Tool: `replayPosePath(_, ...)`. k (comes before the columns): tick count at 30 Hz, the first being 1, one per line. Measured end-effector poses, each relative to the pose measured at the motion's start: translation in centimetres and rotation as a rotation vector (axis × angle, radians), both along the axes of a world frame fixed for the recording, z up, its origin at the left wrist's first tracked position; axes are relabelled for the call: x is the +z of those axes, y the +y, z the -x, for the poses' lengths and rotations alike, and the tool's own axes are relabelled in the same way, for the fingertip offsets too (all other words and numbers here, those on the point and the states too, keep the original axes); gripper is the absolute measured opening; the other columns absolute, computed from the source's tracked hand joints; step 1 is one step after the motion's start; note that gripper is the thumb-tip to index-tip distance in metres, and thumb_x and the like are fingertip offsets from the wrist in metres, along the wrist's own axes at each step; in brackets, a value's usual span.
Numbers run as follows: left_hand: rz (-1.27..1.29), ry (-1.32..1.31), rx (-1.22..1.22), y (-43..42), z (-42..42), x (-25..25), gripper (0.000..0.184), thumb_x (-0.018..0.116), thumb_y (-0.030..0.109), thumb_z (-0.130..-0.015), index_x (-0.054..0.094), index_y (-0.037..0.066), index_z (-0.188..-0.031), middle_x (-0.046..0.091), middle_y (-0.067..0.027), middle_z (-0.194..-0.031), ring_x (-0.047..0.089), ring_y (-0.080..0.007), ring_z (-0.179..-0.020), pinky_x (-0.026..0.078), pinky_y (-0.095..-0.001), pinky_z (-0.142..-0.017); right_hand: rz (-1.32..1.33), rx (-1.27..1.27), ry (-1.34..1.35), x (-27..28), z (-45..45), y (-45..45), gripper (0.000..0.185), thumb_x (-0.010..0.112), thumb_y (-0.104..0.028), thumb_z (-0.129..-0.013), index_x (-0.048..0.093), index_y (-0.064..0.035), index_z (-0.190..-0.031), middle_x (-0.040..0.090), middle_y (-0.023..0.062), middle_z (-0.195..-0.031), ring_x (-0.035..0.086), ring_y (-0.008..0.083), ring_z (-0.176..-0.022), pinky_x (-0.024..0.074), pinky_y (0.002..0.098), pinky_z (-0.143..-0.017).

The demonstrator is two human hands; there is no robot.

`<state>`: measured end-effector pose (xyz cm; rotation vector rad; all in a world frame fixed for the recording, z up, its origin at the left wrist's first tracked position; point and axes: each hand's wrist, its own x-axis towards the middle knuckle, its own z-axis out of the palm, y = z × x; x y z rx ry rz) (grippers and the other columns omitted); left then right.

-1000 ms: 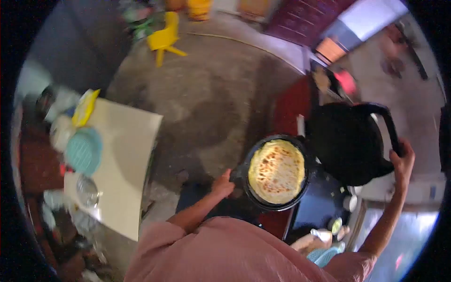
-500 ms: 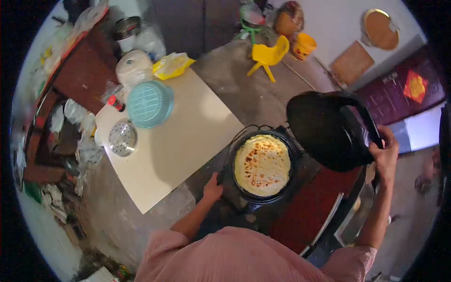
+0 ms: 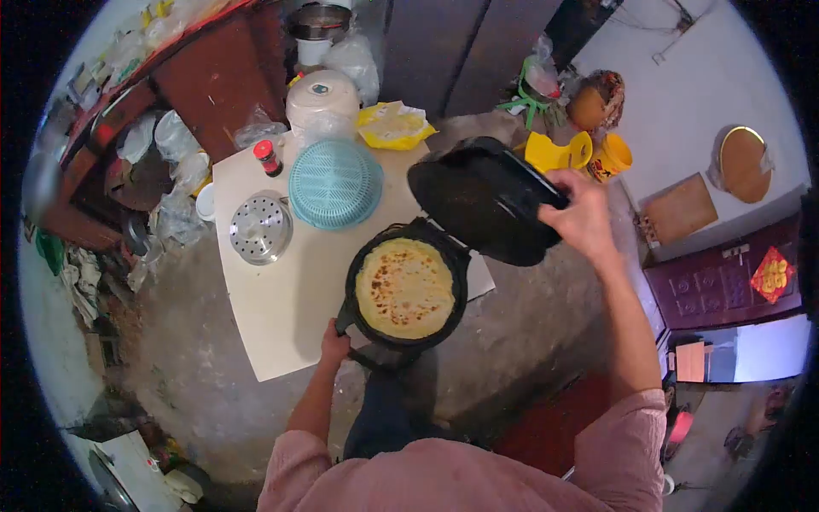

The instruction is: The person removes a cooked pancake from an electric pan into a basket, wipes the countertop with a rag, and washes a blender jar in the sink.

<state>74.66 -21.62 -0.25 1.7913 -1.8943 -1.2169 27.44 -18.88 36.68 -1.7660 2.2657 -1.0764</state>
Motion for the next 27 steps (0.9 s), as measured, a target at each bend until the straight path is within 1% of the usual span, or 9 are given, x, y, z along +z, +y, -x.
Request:
replayPosePath(4,-0.354,0.189,0.228,4.6,0.9,5.8,0.035,0.053,0.000,-0.070,0.050,0.008,-0.104,0.058,-0.0108,-0.072,0.063,-0.0252,-0.070,0.049,-0.0394,-0.062,-0.032,0.100,-0.023,3.6,-1.3,1.6,0.033,0.068,-0.008,-0.061,0.062,0.0008,-0.092,0.062,0.0154,-0.086,0.062,0.0316,-0.080,0.0497,0.0362,-0.074)
replayPosePath(7,-0.165,0.182,0.157,5.9,1.7,4.9,0.036,0.053,-0.002,-0.069,0.050,0.006,-0.104,0.059,-0.0080,-0.078,0.062,-0.0226,-0.075,0.049,-0.0356,-0.066,-0.061,0.179,0.028,3.7,-1.5,-0.6,0.032,0.067,-0.009,-0.062,0.061,0.0005,-0.092,0.062,0.0159,-0.086,0.061,0.0344,-0.081,0.0483,0.0382,-0.077)
replayPosePath(10,-0.155,0.516,0.322,9.3,0.6,-1.7,0.040,0.054,-0.004,-0.070,0.050,0.005,-0.108,0.060,-0.0082,-0.084,0.061,-0.0214,-0.077,0.049,-0.0325,-0.068,-0.111,0.258,0.016,3.9,-3.2,-0.9,0.032,0.066,-0.010,-0.063,0.061,-0.0014,-0.093,0.060,0.0156,-0.086,0.059,0.0353,-0.083,0.0442,0.0405,-0.082)
replayPosePath(11,-0.303,0.511,0.393,10.4,0.5,-4.7,0.041,0.054,-0.004,-0.070,0.050,0.005,-0.110,0.060,-0.0085,-0.085,0.061,-0.0215,-0.077,0.049,-0.0321,-0.068,-0.135,0.283,0.041,3.9,-3.3,-1.2,0.032,0.065,-0.009,-0.062,0.061,-0.0019,-0.093,0.060,0.0154,-0.085,0.058,0.0349,-0.082,0.0434,0.0406,-0.082)
replayPosePath(17,-0.384,0.573,0.646,15.2,2.6,1.4,0.046,0.055,-0.005,-0.072,0.048,0.003,-0.117,0.060,-0.0113,-0.094,0.060,-0.0238,-0.084,0.052,-0.0354,-0.067,-0.116,0.461,0.117,4.4,-7.1,-4.0,0.030,0.066,-0.009,-0.062,0.060,-0.0028,-0.092,0.059,0.0141,-0.085,0.058,0.0339,-0.083,0.0420,0.0422,-0.080)
replayPosePath(21,-0.365,0.680,0.762,19.6,1.5,-1.4,0.056,0.055,-0.005,-0.072,0.042,0.004,-0.125,0.058,-0.0135,-0.105,0.059,-0.0260,-0.092,0.055,-0.0387,-0.071,-0.019,0.623,0.142,4.9,-9.5,-5.7,0.030,0.065,-0.010,-0.062,0.060,-0.0037,-0.091,0.059,0.0130,-0.084,0.056,0.0325,-0.082,0.0437,0.0400,-0.076)
replayPosePath(23,-0.332,0.667,0.816,19.4,0.8,-4.6,0.061,0.054,-0.006,-0.071,0.038,0.005,-0.130,0.056,-0.0142,-0.111,0.058,-0.0270,-0.095,0.055,-0.0395,-0.071,-0.002,0.678,0.139,2.0,-10.3,-7.6,0.031,0.065,-0.011,-0.061,0.059,-0.0044,-0.091,0.058,0.0122,-0.083,0.055,0.0318,-0.082,0.0442,0.0388,-0.075)
replayPosePath(25,-0.309,0.619,0.880,20.5,0.0,-3.5,0.067,0.054,-0.006,-0.071,0.034,0.006,-0.134,0.054,-0.0147,-0.115,0.058,-0.0281,-0.096,0.056,-0.0394,-0.069,-0.046,0.725,0.142,2.1,-12.0,-8.2,0.032,0.065,-0.011,-0.062,0.059,-0.0050,-0.092,0.058,0.0117,-0.083,0.055,0.0319,-0.083,0.0436,0.0386,-0.076)
replayPosePath(27,-0.102,0.585,0.766,20.4,-1.3,-2.6,0.065,0.053,-0.006,-0.070,0.035,0.006,-0.132,0.054,-0.0149,-0.110,0.059,-0.0285,-0.090,0.056,-0.0393,-0.061,-0.043,0.771,0.138,2.6,-13.7,-9.3,0.033,0.066,-0.013,-0.064,0.059,-0.0045,-0.095,0.058,0.0123,-0.087,0.056,0.0313,-0.087,0.0420,0.0397,-0.078)
